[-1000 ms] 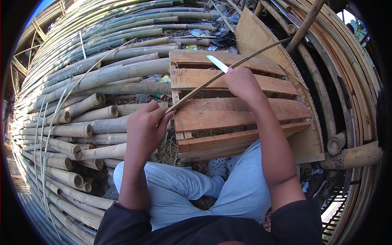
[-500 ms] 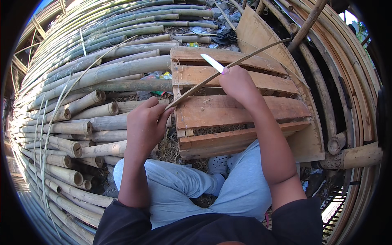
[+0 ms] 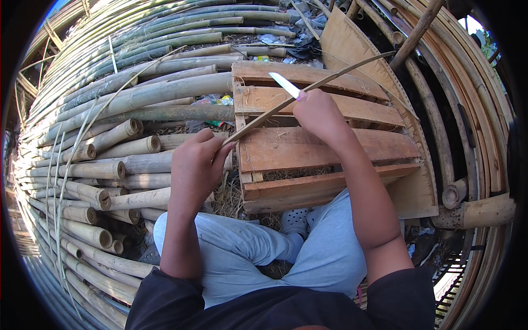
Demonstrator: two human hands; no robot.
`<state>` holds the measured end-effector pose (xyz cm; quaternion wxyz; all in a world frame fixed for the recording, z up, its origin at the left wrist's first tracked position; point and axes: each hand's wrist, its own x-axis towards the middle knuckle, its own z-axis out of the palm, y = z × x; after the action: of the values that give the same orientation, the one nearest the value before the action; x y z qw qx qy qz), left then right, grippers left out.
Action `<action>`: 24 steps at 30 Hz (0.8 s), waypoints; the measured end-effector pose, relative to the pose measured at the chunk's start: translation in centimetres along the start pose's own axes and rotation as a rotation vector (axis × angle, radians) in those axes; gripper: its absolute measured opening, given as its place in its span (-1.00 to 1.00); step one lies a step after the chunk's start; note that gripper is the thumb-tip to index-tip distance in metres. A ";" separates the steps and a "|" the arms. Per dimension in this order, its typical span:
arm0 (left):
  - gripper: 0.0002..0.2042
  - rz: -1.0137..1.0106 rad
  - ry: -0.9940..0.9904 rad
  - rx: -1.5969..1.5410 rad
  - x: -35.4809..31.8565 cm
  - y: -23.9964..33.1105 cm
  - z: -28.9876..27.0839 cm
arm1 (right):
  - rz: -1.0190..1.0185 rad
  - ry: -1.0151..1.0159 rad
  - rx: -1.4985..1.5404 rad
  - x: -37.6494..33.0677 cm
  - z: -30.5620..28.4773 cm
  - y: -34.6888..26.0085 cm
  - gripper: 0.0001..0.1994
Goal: Scraping and thinning a thin bamboo strip using a small knife while sitting in a workshop.
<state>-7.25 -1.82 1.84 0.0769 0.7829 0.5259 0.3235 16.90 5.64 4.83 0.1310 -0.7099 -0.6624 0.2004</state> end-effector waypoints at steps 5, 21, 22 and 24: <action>-0.86 0.003 0.003 0.007 0.0 0.3 -0.2 | 0.007 0.082 -0.038 -1.1 1.4 -1.2 -0.69; -0.88 -0.015 -0.030 -0.046 0.3 0.3 -0.8 | -0.081 0.046 0.009 -1.5 1.6 -1.8 -0.62; -0.88 -0.012 -0.033 -0.046 0.3 0.1 -1.1 | -0.054 0.022 0.038 -1.5 1.5 -1.8 -0.62; -0.89 -0.065 -0.176 -0.157 0.6 -0.1 -2.6 | -0.070 0.026 0.016 -0.9 1.4 -1.1 -0.64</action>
<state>-8.75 -1.84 4.03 0.1941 0.7822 0.5155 0.2910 15.20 4.69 4.19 0.1521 -0.6879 -0.6833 0.1916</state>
